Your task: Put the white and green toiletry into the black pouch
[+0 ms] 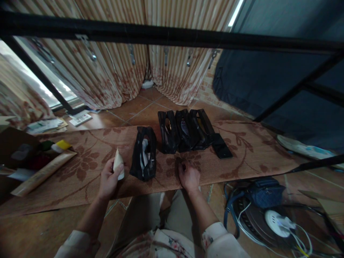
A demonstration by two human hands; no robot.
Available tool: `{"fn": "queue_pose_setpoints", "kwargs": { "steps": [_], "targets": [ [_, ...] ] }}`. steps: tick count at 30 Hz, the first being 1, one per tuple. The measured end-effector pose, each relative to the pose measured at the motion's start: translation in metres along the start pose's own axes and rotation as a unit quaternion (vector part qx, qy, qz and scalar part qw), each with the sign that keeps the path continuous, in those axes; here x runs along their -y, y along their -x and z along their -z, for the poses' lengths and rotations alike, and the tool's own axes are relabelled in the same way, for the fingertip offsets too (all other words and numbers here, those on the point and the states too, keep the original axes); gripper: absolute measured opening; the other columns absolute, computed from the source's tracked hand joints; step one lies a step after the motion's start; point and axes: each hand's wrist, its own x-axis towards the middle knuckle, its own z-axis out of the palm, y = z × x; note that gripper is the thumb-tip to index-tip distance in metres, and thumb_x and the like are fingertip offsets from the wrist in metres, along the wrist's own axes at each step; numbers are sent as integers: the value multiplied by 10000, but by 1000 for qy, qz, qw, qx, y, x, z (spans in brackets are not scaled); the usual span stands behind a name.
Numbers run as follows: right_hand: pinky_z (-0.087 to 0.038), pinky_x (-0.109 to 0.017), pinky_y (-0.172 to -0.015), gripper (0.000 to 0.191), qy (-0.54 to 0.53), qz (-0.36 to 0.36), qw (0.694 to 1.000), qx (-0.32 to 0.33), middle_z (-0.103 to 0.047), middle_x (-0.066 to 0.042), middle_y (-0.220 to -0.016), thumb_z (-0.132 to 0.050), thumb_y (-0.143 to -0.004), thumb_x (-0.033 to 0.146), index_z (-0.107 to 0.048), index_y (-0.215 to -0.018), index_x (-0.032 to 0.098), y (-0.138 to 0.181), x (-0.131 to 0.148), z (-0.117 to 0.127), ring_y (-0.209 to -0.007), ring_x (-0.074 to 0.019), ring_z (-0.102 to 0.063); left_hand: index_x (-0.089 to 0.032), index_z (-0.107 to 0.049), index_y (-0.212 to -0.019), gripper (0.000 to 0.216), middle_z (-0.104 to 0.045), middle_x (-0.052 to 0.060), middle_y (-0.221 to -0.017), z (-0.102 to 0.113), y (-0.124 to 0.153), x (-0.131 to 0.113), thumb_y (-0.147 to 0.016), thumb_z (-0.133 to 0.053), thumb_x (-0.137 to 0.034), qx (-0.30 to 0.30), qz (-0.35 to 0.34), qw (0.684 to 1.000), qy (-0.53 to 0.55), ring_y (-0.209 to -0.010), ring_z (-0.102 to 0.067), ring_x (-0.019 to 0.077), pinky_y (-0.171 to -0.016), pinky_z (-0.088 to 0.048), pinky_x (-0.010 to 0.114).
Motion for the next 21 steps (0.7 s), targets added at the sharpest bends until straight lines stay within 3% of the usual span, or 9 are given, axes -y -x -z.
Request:
{"fn": "queue_pose_setpoints", "kwargs": {
  "steps": [4, 12, 21],
  "targets": [
    [-290, -249, -607, 254, -1, 0, 1000, 2, -644, -49, -921, -469, -908, 370, -657, -926, 201, 0, 1, 1, -743, -141, -560, -173, -608, -1038, 379, -604, 22, -873, 0, 0, -4, -770, -620, -441, -18, 4, 1000, 16, -763, -546, 160, -691, -433, 253],
    [-279, -243, -596, 256, 7, -1, 1000, 4, -644, -51, -898, -464, -911, 374, -650, -935, 201, 0, 0, 1, -728, -143, -554, -186, -590, -1006, 361, -611, 7, -809, 0, 1, -4, -788, -597, -473, -18, 35, 998, 58, -652, -525, 129, -608, -420, 236],
    [-291, -243, -605, 239, -4, 4, 1000, 2, -639, -51, -919, -479, -903, 358, -660, -924, 202, -1, 1, 1, -746, -139, -552, -176, -599, -903, 324, -585, 8, -764, 0, 2, -10, -824, -546, -486, -9, 16, 1000, 18, -608, -482, 125, -555, -392, 233]
  ]
}}
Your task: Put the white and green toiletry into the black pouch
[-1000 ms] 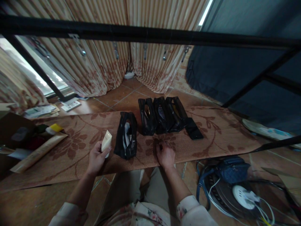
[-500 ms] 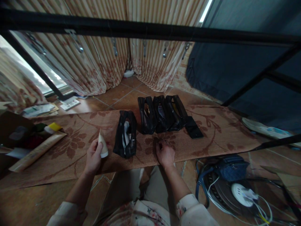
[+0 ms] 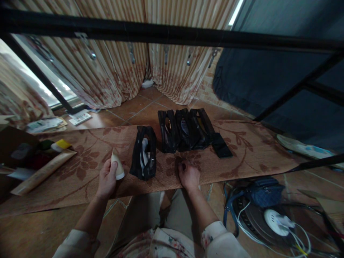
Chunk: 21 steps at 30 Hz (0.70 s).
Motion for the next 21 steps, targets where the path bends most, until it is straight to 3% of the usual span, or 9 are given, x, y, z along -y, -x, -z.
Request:
{"fn": "queue_pose_setpoints", "kwargs": {
  "steps": [11, 21],
  "targets": [
    [-277, -248, -605, 237, 1, 0, 1000, -5, -641, -37, -889, -481, -904, 366, -653, -917, 203, 0, 0, -1, -726, -136, -548, -187, -541, -732, 292, -451, -48, -607, 1, -1, 9, -783, -611, -466, -11, 10, 999, 34, -520, -381, 94, -503, -327, 212],
    [-277, -248, -598, 239, 1, -9, 1000, 6, -634, -36, -896, -489, -903, 362, -664, -939, 203, 0, 0, 0, -709, -128, -542, -177, -572, -740, 295, -489, -44, -605, 2, -1, 6, -770, -619, -467, -13, 20, 999, 38, -516, -400, 90, -500, -338, 213]
  ]
}}
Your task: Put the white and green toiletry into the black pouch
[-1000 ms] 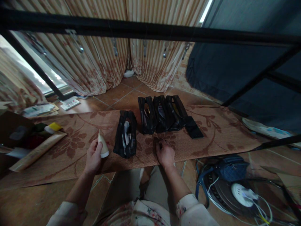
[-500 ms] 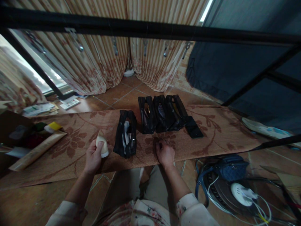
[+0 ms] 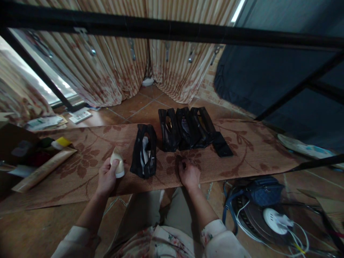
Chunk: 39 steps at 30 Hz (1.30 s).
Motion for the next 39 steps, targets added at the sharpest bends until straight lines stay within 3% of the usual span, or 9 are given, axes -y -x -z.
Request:
{"fn": "queue_pose_setpoints", "kwargs": {
  "steps": [6, 10, 14, 24, 31, 39],
  "targets": [
    [-257, -245, -590, 261, -4, 7, 1000, -5, -632, -33, -860, -467, -915, 376, -663, -935, 204, 2, 3, 4, -710, -138, -538, -167, -611, -810, 308, -570, -38, -630, 0, 0, -1, -774, -626, -472, -12, 37, 996, 86, -517, -476, 92, -509, -378, 214],
    [-254, -246, -587, 242, -6, -2, 1000, -9, -637, -34, -830, -493, -901, 374, -660, -916, 200, 2, 2, 3, -681, -133, -533, -180, -604, -934, 351, -670, 9, -757, 2, -5, 4, -786, -609, -498, -36, 77, 976, 201, -661, -626, 152, -637, -490, 272],
    [-261, -249, -592, 250, -2, 2, 1000, -8, -646, -44, -857, -491, -900, 377, -664, -926, 199, 1, 1, 2, -690, -136, -540, -173, -621, -1039, 503, -708, 63, -863, 6, -8, 7, -765, -592, -595, -18, 105, 952, 288, -796, -674, 199, -752, -530, 332],
    [-276, -249, -599, 253, 6, 2, 1000, -3, -641, -47, -921, -483, -901, 373, -664, -936, 200, 1, 0, 1, -710, -131, -544, -171, -637, -1039, 559, -715, 73, -901, 8, -6, 3, -718, -625, -629, -6, 113, 940, 322, -860, -676, 215, -820, -527, 366],
    [-277, -249, -602, 245, 2, 10, 1000, -4, -641, -44, -909, -482, -900, 362, -661, -939, 199, 0, 1, 2, -729, -138, -547, -150, -666, -959, 478, -714, 60, -866, 6, -8, 4, -703, -695, -553, -38, 99, 933, 345, -845, -675, 193, -867, -515, 347],
    [-276, -248, -600, 239, 4, 2, 1000, 3, -637, -38, -917, -486, -900, 368, -658, -951, 209, 0, 0, 1, -718, -136, -540, -138, -666, -912, 424, -716, 53, -811, 8, -8, 8, -701, -717, -503, -73, 116, 937, 320, -696, -674, 161, -692, -551, 281]
  ]
}}
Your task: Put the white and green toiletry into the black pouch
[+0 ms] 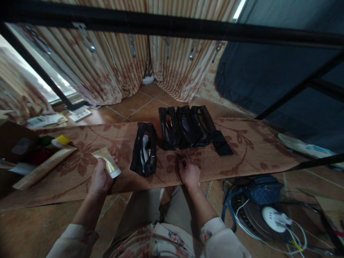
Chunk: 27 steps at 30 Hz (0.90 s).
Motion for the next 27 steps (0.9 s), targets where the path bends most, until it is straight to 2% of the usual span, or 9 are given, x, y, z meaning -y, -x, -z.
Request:
{"fn": "queue_pose_setpoints", "kwargs": {
  "steps": [9, 14, 19, 24, 27],
  "targets": [
    [-273, -250, -596, 232, 1, -1, 1000, -3, -649, -38, -901, -484, -902, 362, -657, -939, 212, 0, 1, 1, -735, -145, -552, -152, -643, -880, 394, -703, 14, -736, -8, 9, -7, -639, -779, -432, -1, 3, 1000, -6, -609, -656, 137, -668, -546, 270],
    [-283, -253, -608, 236, -3, 5, 1000, -6, -652, -36, -913, -476, -906, 368, -656, -927, 217, 1, 2, 2, -762, -153, -566, -166, -631, -906, 369, -702, 15, -750, -8, 7, -7, -664, -769, -408, -14, 17, 1000, -6, -601, -650, 132, -607, -529, 240],
    [-285, -253, -605, 250, -6, -3, 1000, -2, -649, -40, -895, -465, -910, 376, -657, -917, 216, 0, 0, -1, -740, -151, -563, -124, -645, -895, 312, -689, 47, -774, -10, 0, -8, -826, -612, -426, -26, 42, 999, 3, -631, -643, 110, -621, -528, 204],
    [-300, -251, -617, 245, -16, -1, 1000, -1, -649, -29, -901, -461, -913, 381, -653, -918, 229, 0, -1, -3, -730, -146, -564, -138, -640, -947, 451, -683, 71, -826, -11, 2, -18, -879, -459, -545, 38, 73, 995, 57, -651, -636, 116, -703, -561, 262],
    [-311, -253, -625, 251, -23, 0, 1000, 4, -646, -32, -903, -456, -915, 383, -649, -922, 223, 0, -1, -2, -724, -145, -568, -144, -637, -930, 339, -682, 63, -818, -10, 8, -23, -912, -458, -431, 29, 94, 993, 58, -597, -610, 89, -735, -568, 279]
  ]
}}
